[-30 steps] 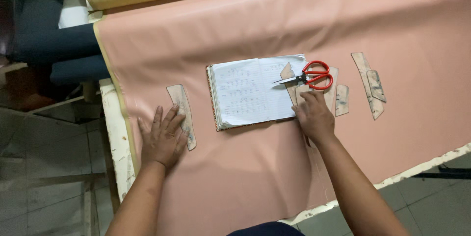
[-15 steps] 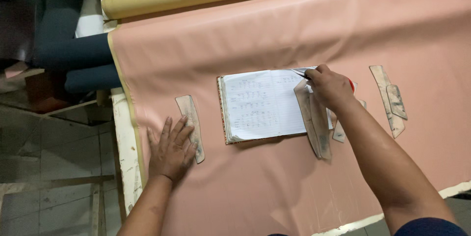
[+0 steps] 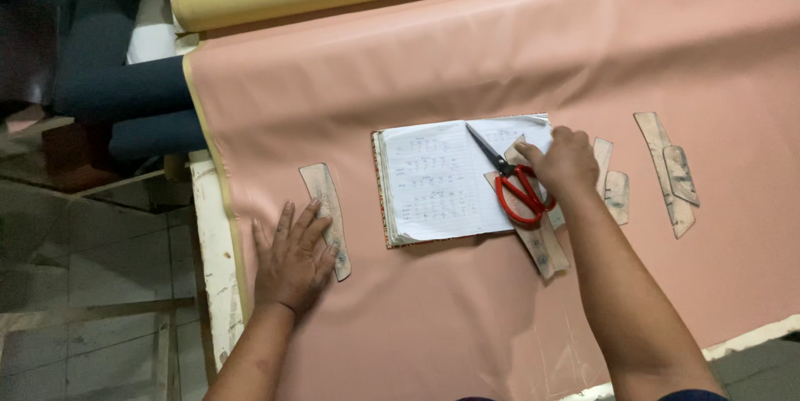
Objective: The person places several cardboard pattern pieces on a large sheet of pink fabric, then uses a small yellow marking tool to trace the outlines of the patterns onto the fabric. The person repeats this process for multiple pattern pieces, creating a series of marked outlines on the fabric.
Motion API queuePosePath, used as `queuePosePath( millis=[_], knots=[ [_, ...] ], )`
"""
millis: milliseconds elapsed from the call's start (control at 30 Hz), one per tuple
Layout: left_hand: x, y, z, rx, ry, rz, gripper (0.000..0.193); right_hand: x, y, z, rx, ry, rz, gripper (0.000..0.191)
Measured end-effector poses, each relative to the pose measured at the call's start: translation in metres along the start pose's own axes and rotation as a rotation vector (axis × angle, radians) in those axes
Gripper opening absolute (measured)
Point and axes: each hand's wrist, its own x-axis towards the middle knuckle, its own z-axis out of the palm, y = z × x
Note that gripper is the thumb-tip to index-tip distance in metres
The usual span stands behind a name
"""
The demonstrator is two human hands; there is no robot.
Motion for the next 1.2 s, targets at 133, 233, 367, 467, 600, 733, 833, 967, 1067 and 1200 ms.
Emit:
queuePosePath(
  millis=[133,233,367,467,600,733,833,967,1067,1200],
  knots=[
    [0.004,0.001,-0.008,-0.101,-0.019,-0.044,0.048,0.001,0.017,-0.005,0.212,0.003,0.105,0.079],
    [0.01,0.011,-0.014,-0.089,-0.005,-0.073,0.041,-0.016,0.019,0.001,0.236,0.128,-0.049,0.068],
    [0.02,0.049,-0.007,-0.274,0.179,-0.032,0.028,-0.039,0.011,0.013,0.108,-0.032,-0.218,0.07],
    [0.04,0.091,0.004,-0.742,0.119,-0.314,0.043,-0.048,0.013,0.018,0.107,0.022,-0.277,0.065],
    [0.08,0.126,0.003,-1.171,-0.064,-0.689,0.061,-0.051,0.015,0.019,0.159,0.062,-0.333,0.066],
    [0.091,0.135,-0.012,-0.986,-0.084,-0.794,0.083,-0.055,0.009,0.023,0.086,0.088,-0.329,0.072],
    [0.099,0.134,-0.024,-0.97,-0.163,-0.799,0.087,-0.051,0.001,0.025,0.052,0.087,-0.314,0.066],
    [0.106,0.138,-0.033,-0.828,-0.237,-0.825,0.068,-0.046,-0.008,0.029,0.04,0.037,-0.291,0.049],
    [0.105,0.146,-0.032,-0.874,-0.171,-0.808,0.069,-0.042,-0.01,0.034,0.028,0.057,-0.35,0.04],
    [0.096,0.144,-0.019,-1.195,-0.234,-0.658,0.067,-0.028,0.02,0.032,0.101,-0.003,-0.221,0.043]
  ],
)
